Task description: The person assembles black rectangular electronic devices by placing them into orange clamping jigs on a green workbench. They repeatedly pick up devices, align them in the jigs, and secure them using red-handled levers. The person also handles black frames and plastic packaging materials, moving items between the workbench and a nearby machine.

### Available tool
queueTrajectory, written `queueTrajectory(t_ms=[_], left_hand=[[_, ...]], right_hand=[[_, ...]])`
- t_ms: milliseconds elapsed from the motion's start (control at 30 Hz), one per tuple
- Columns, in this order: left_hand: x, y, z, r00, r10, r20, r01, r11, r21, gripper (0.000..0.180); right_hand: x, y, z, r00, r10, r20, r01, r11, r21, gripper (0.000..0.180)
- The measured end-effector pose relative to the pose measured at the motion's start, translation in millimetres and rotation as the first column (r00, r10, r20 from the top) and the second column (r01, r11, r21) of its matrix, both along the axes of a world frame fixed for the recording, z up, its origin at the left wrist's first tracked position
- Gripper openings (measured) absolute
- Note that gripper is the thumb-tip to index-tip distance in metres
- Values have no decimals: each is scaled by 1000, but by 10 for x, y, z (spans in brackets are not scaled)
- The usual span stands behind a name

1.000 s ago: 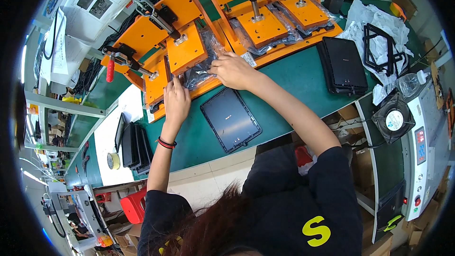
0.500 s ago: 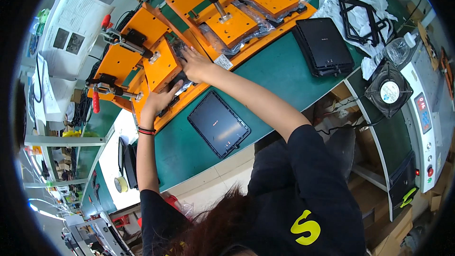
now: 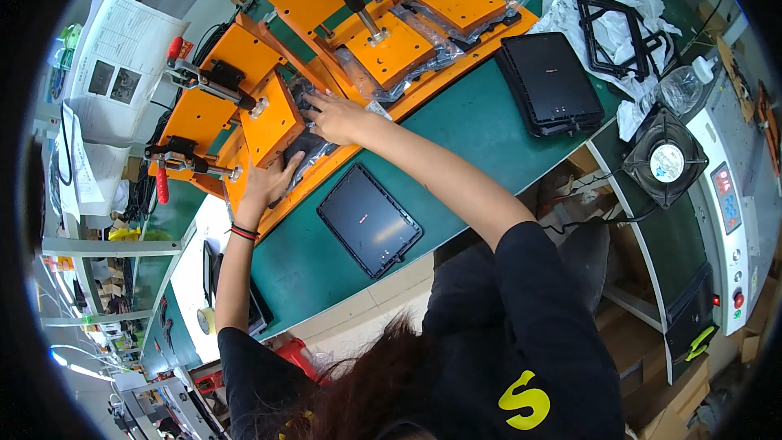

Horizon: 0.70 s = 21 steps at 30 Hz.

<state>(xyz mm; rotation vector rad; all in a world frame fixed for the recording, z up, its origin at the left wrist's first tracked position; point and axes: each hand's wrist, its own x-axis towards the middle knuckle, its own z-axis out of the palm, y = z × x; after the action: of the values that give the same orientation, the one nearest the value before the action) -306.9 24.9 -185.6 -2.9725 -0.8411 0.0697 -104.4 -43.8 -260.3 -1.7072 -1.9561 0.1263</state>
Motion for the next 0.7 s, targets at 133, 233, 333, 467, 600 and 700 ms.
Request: queueTrajectory(t_ms=[133, 233, 333, 467, 600, 700], left_hand=[[-168, 69, -74, 998, -52, -28, 56, 983, 178, 60], [-230, 112, -62, 999, -7, -42, 14, 987, 162, 60], [-429, 165, -27, 997, -12, 73, -6, 969, 248, 58], [-616, 40, 311, 822, 144, 551, -230, 969, 90, 45], [-89, 75, 1160, 570, -94, 816, -80, 982, 169, 38], [322, 491, 1637, 306, 405, 861, 215, 852, -477, 55]], right_hand=[[-45, -61, 77, 999, -30, 23, 32, 997, -64, 47], [-46, -72, 128, 999, -33, -2, 33, 998, -50, 43], [57, -121, 141, 970, 76, -231, -64, 996, 62, 39], [141, -834, 538, 801, 82, -593, 128, 944, 304, 28], [75, -1421, 747, 553, -12, -833, 338, 917, 212, 24], [-114, -1648, 928, 615, 13, -788, 277, 932, 232, 20]])
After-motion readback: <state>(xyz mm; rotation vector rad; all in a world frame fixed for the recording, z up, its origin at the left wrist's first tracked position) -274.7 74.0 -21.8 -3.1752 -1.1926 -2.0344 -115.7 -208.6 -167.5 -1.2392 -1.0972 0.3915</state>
